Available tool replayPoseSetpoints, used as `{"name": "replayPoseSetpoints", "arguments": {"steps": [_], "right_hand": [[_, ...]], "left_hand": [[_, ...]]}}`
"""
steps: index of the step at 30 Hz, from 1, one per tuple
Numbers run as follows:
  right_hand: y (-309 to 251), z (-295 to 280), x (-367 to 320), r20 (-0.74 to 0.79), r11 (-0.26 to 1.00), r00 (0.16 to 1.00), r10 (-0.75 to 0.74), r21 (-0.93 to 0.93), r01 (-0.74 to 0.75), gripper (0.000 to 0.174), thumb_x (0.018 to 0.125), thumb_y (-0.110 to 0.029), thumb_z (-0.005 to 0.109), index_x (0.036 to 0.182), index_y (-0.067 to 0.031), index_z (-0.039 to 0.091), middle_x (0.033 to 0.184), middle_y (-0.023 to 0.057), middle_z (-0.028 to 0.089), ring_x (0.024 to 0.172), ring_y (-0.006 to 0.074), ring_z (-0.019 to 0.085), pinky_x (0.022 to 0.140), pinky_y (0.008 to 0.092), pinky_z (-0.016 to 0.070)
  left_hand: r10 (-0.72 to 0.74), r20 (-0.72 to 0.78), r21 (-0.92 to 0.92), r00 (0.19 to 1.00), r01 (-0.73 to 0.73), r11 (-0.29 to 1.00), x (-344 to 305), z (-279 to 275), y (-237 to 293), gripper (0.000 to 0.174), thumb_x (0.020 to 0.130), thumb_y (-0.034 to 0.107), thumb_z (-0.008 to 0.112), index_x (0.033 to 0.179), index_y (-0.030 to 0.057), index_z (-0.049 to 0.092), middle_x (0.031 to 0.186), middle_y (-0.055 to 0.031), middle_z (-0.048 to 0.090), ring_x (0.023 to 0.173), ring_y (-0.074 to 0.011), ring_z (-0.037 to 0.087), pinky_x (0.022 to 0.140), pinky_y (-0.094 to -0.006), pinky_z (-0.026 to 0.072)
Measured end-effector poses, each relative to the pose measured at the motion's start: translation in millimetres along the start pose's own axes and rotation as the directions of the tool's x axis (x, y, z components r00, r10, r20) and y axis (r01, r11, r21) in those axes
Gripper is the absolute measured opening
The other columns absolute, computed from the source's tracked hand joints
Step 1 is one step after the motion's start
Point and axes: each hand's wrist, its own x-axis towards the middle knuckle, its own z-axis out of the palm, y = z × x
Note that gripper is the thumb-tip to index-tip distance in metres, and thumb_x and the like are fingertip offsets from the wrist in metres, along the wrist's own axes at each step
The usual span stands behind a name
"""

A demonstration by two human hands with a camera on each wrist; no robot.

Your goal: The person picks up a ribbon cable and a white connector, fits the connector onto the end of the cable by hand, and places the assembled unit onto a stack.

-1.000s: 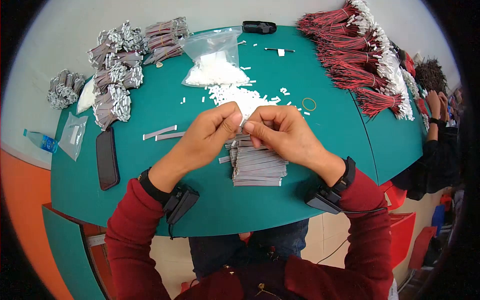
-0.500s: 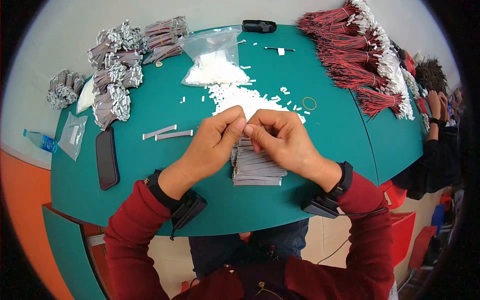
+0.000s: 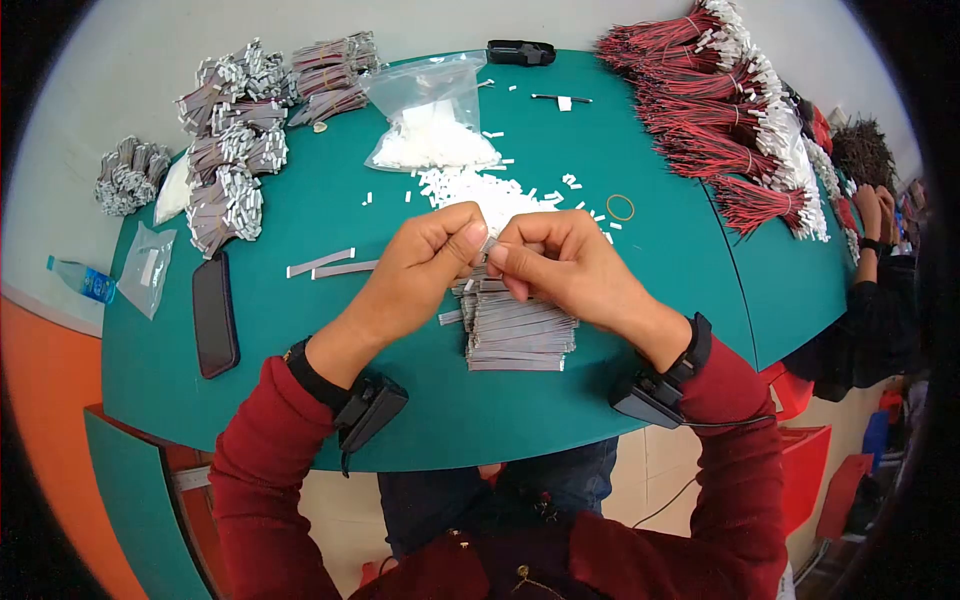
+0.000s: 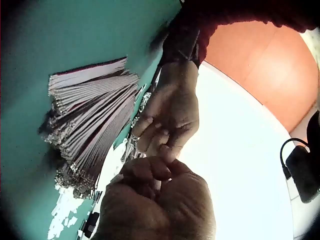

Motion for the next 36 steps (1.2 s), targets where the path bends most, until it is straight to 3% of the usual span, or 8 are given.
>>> {"name": "replayPoseSetpoints", "arguments": {"steps": [5,12,20,23,26,29,32,36], "right_hand": [[2,2,-2,-0.032,0.999,0.999,-0.030,-0.028,0.029,0.022,0.088,-0.016,0.055,0.072,-0.0012,0.057,0.058,-0.0016,0.054,0.053,0.0029,0.043,0.047,0.0208,0.0326],[7,5,-3,-0.077,0.989,0.991,-0.111,-0.102,0.103,0.022,0.089,-0.015,0.055,0.071,-0.0014,0.057,0.057,-0.0021,0.052,0.053,0.0031,0.041,0.047,0.0210,0.0325],[-1,1,-1,-0.038,0.999,0.999,0.007,-0.043,-0.008,0.023,0.090,-0.018,0.055,0.073,-0.0026,0.058,0.056,-0.0025,0.053,0.050,0.0020,0.040,0.044,0.0200,0.0297],[3,3,-2,-0.052,0.999,0.999,-0.005,-0.049,0.003,0.024,0.090,-0.018,0.054,0.073,-0.0024,0.058,0.056,-0.0024,0.053,0.049,0.0020,0.040,0.044,0.0200,0.0296],[0,3,-1,-0.057,0.998,0.998,-0.034,-0.051,0.031,0.025,0.091,-0.018,0.054,0.072,-0.0022,0.057,0.056,-0.0023,0.052,0.049,0.0021,0.040,0.043,0.0202,0.0298],[-1,0,1,-0.021,0.995,0.998,-0.055,-0.079,0.053,0.026,0.091,-0.018,0.053,0.071,-0.0021,0.057,0.056,-0.0023,0.052,0.049,0.0022,0.040,0.043,0.0201,0.0301],[-1,-3,2,0.045,0.995,0.998,-0.048,-0.088,0.052,0.026,0.091,-0.018,0.053,0.071,-0.0020,0.057,0.055,-0.0026,0.051,0.048,0.0022,0.040,0.043,0.0200,0.0305],[0,-15,3,0.065,0.995,0.997,-0.050,-0.084,0.056,0.025,0.091,-0.017,0.054,0.071,-0.0021,0.057,0.055,-0.0034,0.051,0.048,0.0021,0.040,0.043,0.0198,0.0308]], "left_hand": [[-0.024,-0.025,-0.025,0.999,0.023,0.999,-1,5,5,0.030,0.097,0.024,0.042,0.072,0.0059,0.041,0.064,0.0049,0.031,0.060,-0.0046,0.027,0.051,-0.0226,0.0256],[0.111,-0.054,0.215,0.992,-0.097,0.972,-1,7,-4,0.030,0.097,0.026,0.043,0.074,0.0070,0.043,0.066,0.0051,0.035,0.057,-0.0033,0.030,0.049,-0.0203,0.0256],[0.040,-0.093,0.107,0.995,-0.030,0.994,0,4,4,0.031,0.096,0.022,0.044,0.072,0.0030,0.041,0.063,0.0009,0.033,0.061,-0.0074,0.029,0.053,-0.0250,0.0290],[0.124,-0.125,0.206,0.984,-0.096,0.974,-1,13,1,0.030,0.096,0.022,0.044,0.072,0.0036,0.041,0.063,0.0022,0.035,0.061,-0.0068,0.030,0.053,-0.0242,0.0292],[0.088,-0.116,0.200,0.989,-0.064,0.978,1,9,2,0.030,0.096,0.022,0.045,0.072,0.0044,0.042,0.064,0.0036,0.035,0.061,-0.0059,0.031,0.053,-0.0232,0.0290],[-0.082,-0.022,0.022,0.996,0.083,0.996,2,2,17,0.029,0.095,0.022,0.046,0.072,0.0042,0.043,0.065,0.0040,0.037,0.061,-0.0052,0.031,0.053,-0.0228,0.0290],[0.035,0.058,0.114,0.998,-0.041,0.993,4,-1,12,0.026,0.094,0.024,0.049,0.076,0.0060,0.048,0.067,0.0061,0.038,0.059,-0.0031,0.031,0.051,-0.0203,0.0252],[0.128,-0.084,0.290,0.988,-0.099,0.952,3,-12,15,0.026,0.093,0.022,0.052,0.074,0.0049,0.049,0.065,0.0070,0.039,0.059,-0.0026,0.031,0.051,-0.0201,0.0247]]}}
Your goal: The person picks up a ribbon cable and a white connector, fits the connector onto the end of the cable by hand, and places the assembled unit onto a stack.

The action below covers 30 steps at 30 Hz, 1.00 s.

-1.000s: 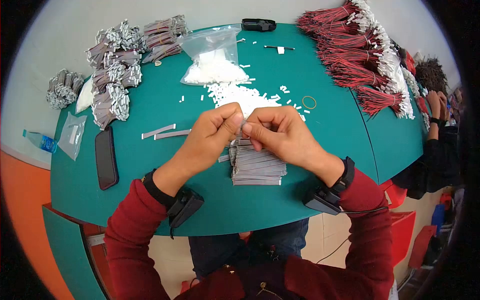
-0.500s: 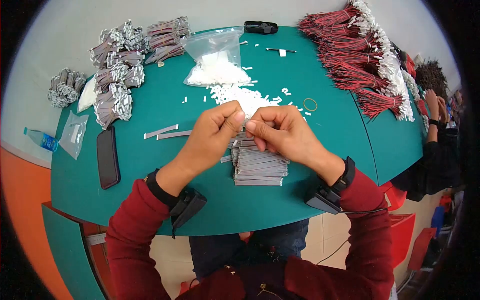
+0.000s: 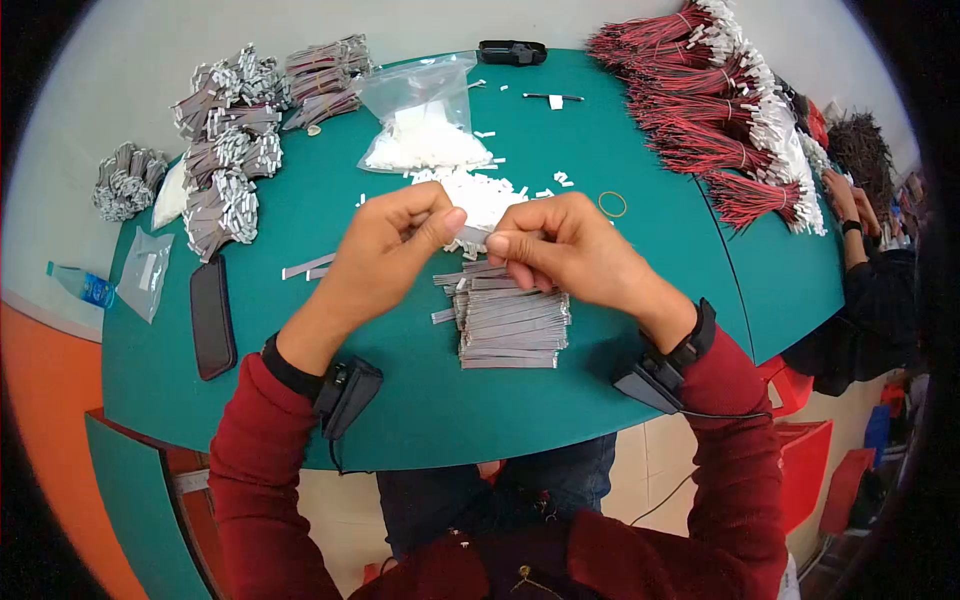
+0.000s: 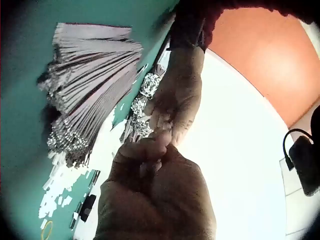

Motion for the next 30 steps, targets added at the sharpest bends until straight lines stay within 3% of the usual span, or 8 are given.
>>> {"name": "replayPoseSetpoints", "arguments": {"steps": [6,9,13,14,18,23,25,30], "right_hand": [[-6,8,-5,0.066,0.999,0.997,0.046,0.019,-0.047,0.027,0.092,-0.023,0.053,0.078,-0.0015,0.062,0.056,-0.0027,0.052,0.049,0.0024,0.042,0.046,0.0183,0.0343],[12,3,4,-0.065,0.993,0.994,-0.088,0.076,0.093,0.026,0.092,-0.022,0.054,0.082,0.0003,0.063,0.066,0.0001,0.058,0.058,0.0052,0.048,0.054,0.0212,0.0407],[16,-18,10,-0.176,0.849,0.937,-0.300,-0.497,0.179,0.017,0.083,-0.017,0.061,0.082,-0.0004,0.065,0.073,0.0096,0.061,0.064,0.0181,0.057,0.060,0.0310,0.0450],[21,-18,10,-0.140,0.886,0.968,-0.206,-0.446,0.124,0.010,0.077,-0.012,0.062,0.079,-0.0020,0.065,0.074,0.0141,0.061,0.067,0.0261,0.057,0.063,0.0346,0.0459],[34,-16,10,0.012,0.664,0.946,-0.324,-0.709,0.236,0.007,0.070,-0.006,0.063,0.076,-0.0027,0.064,0.076,0.0134,0.061,0.080,0.0313,0.056,0.069,0.0395,0.0456],[33,-16,10,0.055,0.629,0.946,-0.319,-0.734,0.255,0.004,0.070,-0.006,0.064,0.073,-0.0034,0.063,0.073,0.0124,0.058,0.080,0.0300,0.055,0.069,0.0386,0.0447],[34,-16,10,0.064,0.624,0.941,-0.332,-0.733,0.270,0.004,0.070,-0.006,0.064,0.073,-0.0032,0.063,0.073,0.0127,0.058,0.081,0.0299,0.055,0.069,0.0387,0.0445],[26,-18,9,0.037,0.728,0.943,-0.330,-0.626,0.279,0.004,0.071,-0.005,0.064,0.074,-0.0024,0.063,0.072,0.0126,0.059,0.074,0.0270,0.057,0.065,0.0358,0.0448]], "left_hand": [[0.010,-0.086,0.115,0.996,0.000,0.993,-11,-1,1,0.026,0.092,0.020,0.052,0.072,0.0046,0.048,0.066,0.0062,0.039,0.061,-0.0025,0.033,0.053,-0.0200,0.0257],[0.007,-0.153,0.115,0.988,0.011,0.993,-20,-11,-5,0.028,0.093,0.022,0.050,0.072,0.0051,0.047,0.067,0.0055,0.039,0.061,-0.0027,0.034,0.054,-0.0200,0.0265],[-0.127,-0.172,0.172,0.977,0.156,0.973,-43,-65,-14,0.031,0.095,0.026,0.047,0.071,0.0066,0.044,0.066,0.0052,0.037,0.061,-0.0033,0.034,0.054,-0.0201,0.0274],[-0.161,-0.175,0.209,0.971,0.197,0.958,-49,-76,-17,0.032,0.095,0.027,0.046,0.071,0.0070,0.044,0.066,0.0052,0.037,0.060,-0.0034,0.034,0.054,-0.0202,0.0276],[-0.180,-0.219,0.291,0.959,0.240,0.926,-71,-108,-34,0.034,0.095,0.027,0.048,0.068,0.0075,0.041,0.063,0.0062,0.035,0.059,-0.0026,0.032,0.052,-0.0216,0.0263],[-0.194,-0.295,0.391,0.936,0.303,0.869,-86,-120,-56,0.034,0.095,0.029,0.048,0.068,0.0079,0.042,0.061,0.0065,0.034,0.056,-0.0041,0.031,0.051,-0.0227,0.0259],[-0.195,-0.304,0.455,0.932,0.322,0.830,-87,-117,-58,0.034,0.093,0.029,0.050,0.069,0.0059,0.044,0.061,0.0052,0.035,0.056,-0.0050,0.032,0.050,-0.0234,0.0267],[-0.171,-0.435,0.767,0.884,0.463,0.444,-82,-101,-28,0.028,0.087,0.027,0.059,0.075,0.0029,0.052,0.054,-0.0059,0.040,0.049,-0.0151,0.039,0.046,-0.0304,0.0311]]}}
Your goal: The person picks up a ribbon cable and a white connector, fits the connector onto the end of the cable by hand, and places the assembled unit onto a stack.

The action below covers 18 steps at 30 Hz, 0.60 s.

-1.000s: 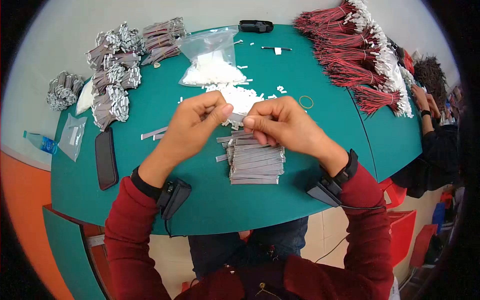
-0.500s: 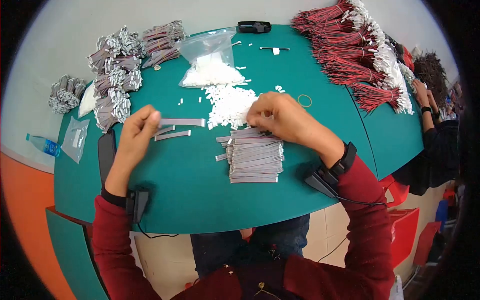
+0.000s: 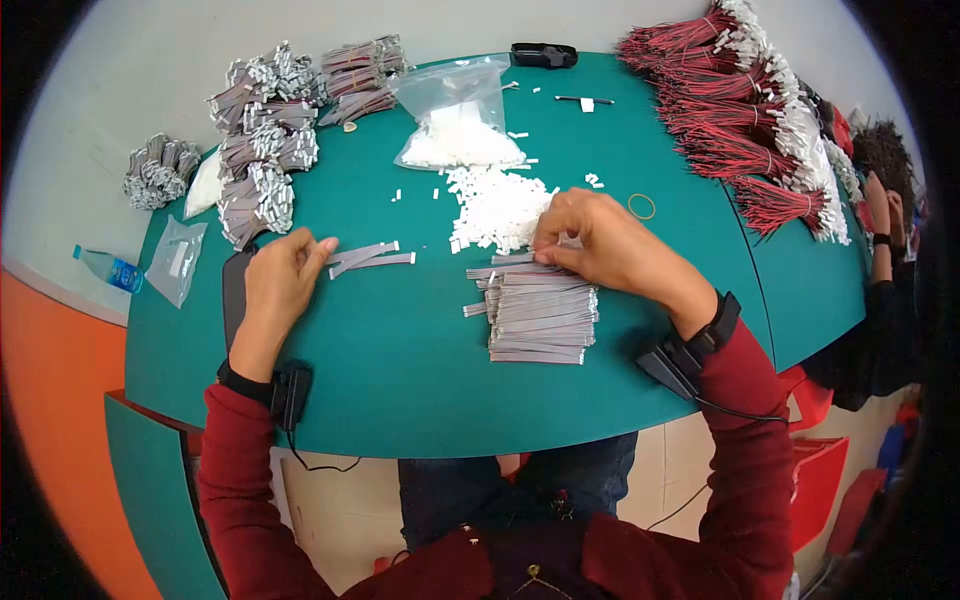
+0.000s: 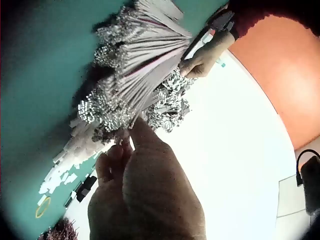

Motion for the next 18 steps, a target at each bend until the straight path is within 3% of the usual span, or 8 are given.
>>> {"name": "replayPoseSetpoints", "arguments": {"steps": [1,4,7,10,14,16,18], "right_hand": [[-1,-2,1,-0.017,0.999,1.000,-0.005,0.040,0.006,0.003,0.072,-0.005,0.064,0.074,-0.0021,0.063,0.071,0.0122,0.059,0.071,0.0253,0.057,0.064,0.0344,0.0450],[-11,-8,3,0.006,0.962,0.989,0.148,0.233,-0.145,0.006,0.077,-0.006,0.062,0.075,-0.0010,0.061,0.066,0.0074,0.059,0.061,0.0153,0.056,0.058,0.0285,0.0440],[-13,-4,4,0.032,0.892,0.983,0.179,0.416,-0.176,0.009,0.082,-0.008,0.059,0.078,0.0002,0.058,0.066,0.0025,0.060,0.059,0.0074,0.054,0.055,0.0231,0.0421],[-18,-1,3,0.147,0.698,0.958,0.245,0.660,-0.279,0.010,0.085,-0.009,0.057,0.082,0.0001,0.056,0.071,0.0024,0.063,0.062,0.0060,0.056,0.056,0.0206,0.0429],[-21,-2,2,0.180,0.644,0.958,0.225,0.710,-0.285,0.011,0.088,-0.010,0.054,0.084,-0.0002,0.055,0.074,0.0051,0.064,0.065,0.0077,0.060,0.057,0.0204,0.0454],[-20,-2,2,0.179,0.643,0.958,0.223,0.712,-0.283,0.015,0.090,-0.014,0.053,0.086,0.0000,0.056,0.075,0.0061,0.065,0.066,0.0092,0.062,0.056,0.0210,0.0465],[-23,-5,3,0.238,0.563,0.941,0.240,0.756,-0.335,0.021,0.092,-0.020,0.052,0.089,0.0002,0.057,0.075,0.0065,0.065,0.066,0.0104,0.063,0.056,0.0212,0.0467]], "left_hand": [[0.015,-0.043,0.034,0.999,-0.014,0.999,1,-1,3,0.026,0.086,0.027,0.060,0.077,0.0029,0.054,0.054,-0.0072,0.040,0.049,-0.0168,0.040,0.046,-0.0311,0.0319],[0.086,-0.054,-0.249,0.995,-0.096,0.964,6,-1,25,0.019,0.084,0.018,0.064,0.080,0.0017,0.056,0.062,0.0024,0.046,0.059,-0.0060,0.038,0.052,-0.0236,0.0322],[0.237,0.057,-0.635,0.970,-0.148,0.758,6,-3,73,0.012,0.082,0.012,0.066,0.088,0.0041,0.059,0.071,0.0053,0.050,0.066,-0.0040,0.043,0.058,-0.0210,0.0355],[0.319,0.176,-0.866,0.931,-0.008,0.500,10,10,110,0.017,0.082,0.012,0.065,0.096,0.0050,0.060,0.080,0.0061,0.054,0.073,-0.0028,0.047,0.063,-0.0187,0.0373],[0.356,0.226,-0.954,0.907,0.133,0.267,17,25,134,0.016,0.083,0.012,0.065,0.095,0.0030,0.060,0.085,0.0017,0.058,0.077,-0.0044,0.051,0.071,-0.0191,0.0414],[0.338,0.237,-0.958,0.911,0.160,0.239,18,27,136,0.015,0.083,0.013,0.065,0.093,0.0032,0.060,0.085,0.0004,0.059,0.079,-0.0056,0.053,0.074,-0.0202,0.0424],[0.349,0.228,-0.963,0.909,0.158,0.218,18,29,136,0.014,0.083,0.013,0.066,0.092,0.0031,0.060,0.086,-0.0010,0.060,0.080,-0.0066,0.054,0.075,-0.0210,0.0430]]}}
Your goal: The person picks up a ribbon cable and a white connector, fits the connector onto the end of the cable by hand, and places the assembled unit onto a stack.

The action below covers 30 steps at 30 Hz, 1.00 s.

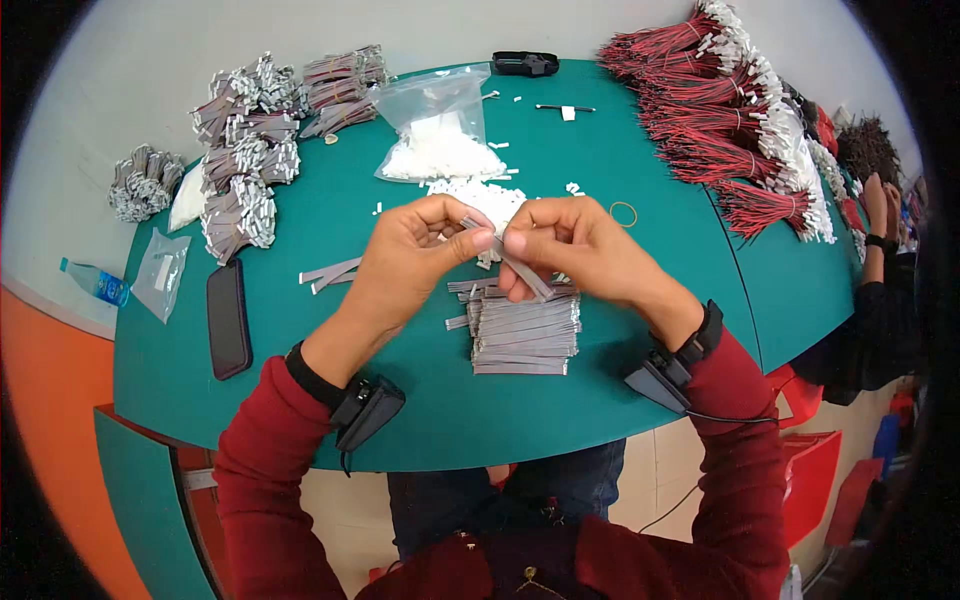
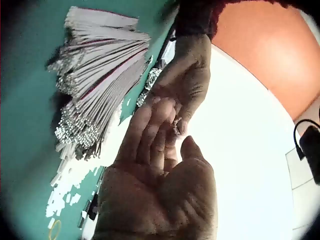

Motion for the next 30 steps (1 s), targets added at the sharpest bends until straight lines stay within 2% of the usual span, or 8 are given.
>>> {"name": "replayPoseSetpoints", "arguments": {"steps": [4,7,14,17,20,26,29,30], "right_hand": [[-4,4,-2,0.084,0.951,0.980,0.178,0.241,-0.193,0.031,0.094,-0.029,0.050,0.091,0.0001,0.060,0.074,0.0073,0.065,0.064,0.0108,0.062,0.055,0.0206,0.0461],[7,5,0,0.129,0.972,0.984,0.126,0.183,-0.149,0.027,0.093,-0.025,0.052,0.088,0.0006,0.061,0.074,0.0083,0.065,0.062,0.0107,0.061,0.057,0.0210,0.0476],[3,10,-1,-0.034,0.984,0.997,0.067,0.168,-0.060,0.018,0.090,-0.016,0.056,0.087,0.0013,0.061,0.074,0.0082,0.064,0.063,0.0099,0.060,0.061,0.0221,0.0507],[4,15,-2,-0.092,0.993,0.993,0.077,0.095,-0.069,0.017,0.090,-0.014,0.055,0.087,0.0016,0.061,0.074,0.0079,0.065,0.063,0.0095,0.060,0.059,0.0217,0.0507],[7,20,-2,-0.108,0.997,0.993,0.057,0.050,-0.051,0.017,0.091,-0.013,0.055,0.088,0.0020,0.060,0.074,0.0076,0.065,0.062,0.0097,0.061,0.058,0.0216,0.0510],[10,28,-4,-0.164,0.999,0.986,0.006,0.051,0.003,0.018,0.091,-0.015,0.054,0.090,0.0022,0.059,0.075,0.0073,0.065,0.064,0.0104,0.062,0.058,0.0218,0.0516],[11,29,-4,-0.178,0.997,0.984,-0.020,0.075,0.034,0.017,0.092,-0.015,0.053,0.091,0.0018,0.059,0.076,0.0071,0.065,0.065,0.0103,0.062,0.059,0.0219,0.0518],[11,29,-4,-0.181,0.996,0.983,-0.024,0.083,0.039,0.017,0.092,-0.015,0.053,0.092,0.0016,0.059,0.077,0.0070,0.065,0.065,0.0103,0.062,0.059,0.0219,0.0519]], "left_hand": [[0.016,0.092,-0.065,0.996,-0.010,0.998,-2,-6,-4,0.015,0.083,0.013,0.066,0.092,0.0024,0.061,0.087,-0.0028,0.061,0.083,-0.0080,0.056,0.075,-0.0217,0.0434],[0.060,0.099,-0.080,0.993,-0.052,0.995,-3,-6,-8,0.017,0.082,0.013,0.066,0.095,0.0025,0.060,0.088,-0.0031,0.061,0.083,-0.0083,0.056,0.075,-0.0218,0.0434],[-0.039,0.001,-0.181,0.999,0.039,0.983,-6,4,-16,0.021,0.084,0.010,0.064,0.102,0.0002,0.056,0.089,-0.0037,0.062,0.081,-0.0085,0.057,0.076,-0.0218,0.0450],[0.000,-0.008,-0.218,1.000,-0.002,0.976,-9,8,-16,0.017,0.085,0.011,0.064,0.097,0.0004,0.058,0.088,-0.0037,0.062,0.081,-0.0079,0.057,0.075,-0.0221,0.0453],[0.021,-0.082,-0.180,0.996,-0.036,0.983,-11,11,-20,0.015,0.084,0.017,0.065,0.093,0.0059,0.061,0.083,0.0021,0.062,0.070,-0.0033,0.049,0.059,-0.0183,0.0347],[0.028,-0.198,-0.049,0.980,-0.038,0.998,-14,13,-17,0.014,0.084,0.017,0.065,0.090,0.0043,0.067,0.080,0.0023,0.063,0.067,-0.0021,0.049,0.057,-0.0182,0.0344],[-0.002,-0.215,-0.059,0.977,-0.011,0.998,-15,13,-14,0.018,0.084,0.014,0.065,0.091,-0.0024,0.066,0.084,-0.0040,0.064,0.079,-0.0085,0.056,0.072,-0.0213,0.0443],[-0.004,-0.216,-0.072,0.976,-0.012,0.997,-15,13,-13,0.018,0.084,0.015,0.065,0.091,-0.0017,0.066,0.083,-0.0032,0.064,0.078,-0.0078,0.055,0.070,-0.0209,0.0435]]}}
